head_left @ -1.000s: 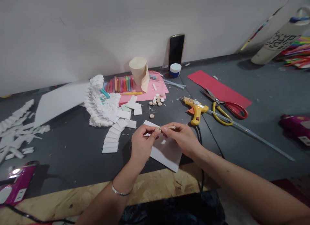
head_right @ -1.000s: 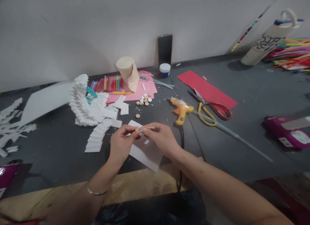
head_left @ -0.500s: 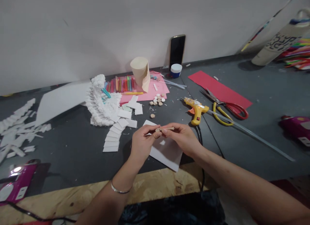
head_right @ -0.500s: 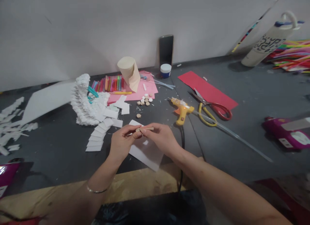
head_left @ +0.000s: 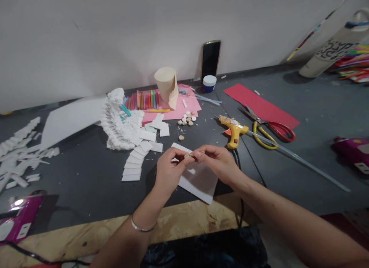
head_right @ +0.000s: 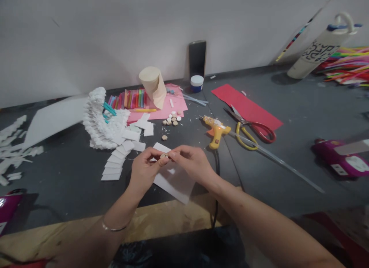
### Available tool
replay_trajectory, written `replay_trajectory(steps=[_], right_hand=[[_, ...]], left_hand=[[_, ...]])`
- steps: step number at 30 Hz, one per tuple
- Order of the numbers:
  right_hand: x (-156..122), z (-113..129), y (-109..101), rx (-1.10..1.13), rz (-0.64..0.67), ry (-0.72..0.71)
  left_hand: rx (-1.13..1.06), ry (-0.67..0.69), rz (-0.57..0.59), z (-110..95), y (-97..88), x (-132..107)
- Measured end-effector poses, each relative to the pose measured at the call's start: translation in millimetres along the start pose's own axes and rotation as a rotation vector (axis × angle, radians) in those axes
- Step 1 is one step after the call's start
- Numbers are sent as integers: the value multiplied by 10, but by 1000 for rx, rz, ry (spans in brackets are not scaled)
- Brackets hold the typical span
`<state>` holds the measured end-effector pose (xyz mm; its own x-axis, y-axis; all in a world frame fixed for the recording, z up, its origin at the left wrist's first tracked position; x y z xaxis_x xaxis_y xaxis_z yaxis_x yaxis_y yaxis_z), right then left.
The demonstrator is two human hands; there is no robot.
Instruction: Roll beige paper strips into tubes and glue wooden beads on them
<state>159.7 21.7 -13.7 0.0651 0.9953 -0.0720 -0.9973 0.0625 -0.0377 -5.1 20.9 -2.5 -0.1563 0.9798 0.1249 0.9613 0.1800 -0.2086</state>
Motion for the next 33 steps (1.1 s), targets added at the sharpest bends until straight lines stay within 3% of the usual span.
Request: replay_trajectory(steps=[13, 17, 26, 29, 33], right_hand=[[30, 5, 0, -109, 153, 48], [26, -54, 17, -115, 122, 47], [61, -61, 48, 216, 47, 252], [64, -54, 41, 194, 60, 220], [69, -66, 21, 118, 57, 106]], left_hand=[[158, 42, 88, 24, 3, 13], [200, 81, 69, -18, -2, 11], [119, 82, 130, -18, -36, 36], [58, 11, 115, 34, -27, 47], [-2, 17, 170, 41, 10, 17]])
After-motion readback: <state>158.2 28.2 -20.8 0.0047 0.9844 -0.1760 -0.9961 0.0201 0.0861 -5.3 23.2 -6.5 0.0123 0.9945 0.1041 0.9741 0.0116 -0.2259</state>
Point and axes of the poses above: each hand's wrist, its own x-axis towards the middle knuckle, its own y-axis out of the palm, z = x × y, the point moved 2 cm from there along x, towards the middle knuckle, and after that the axes turned 13 degrees about -z, right-handed, at the moved point
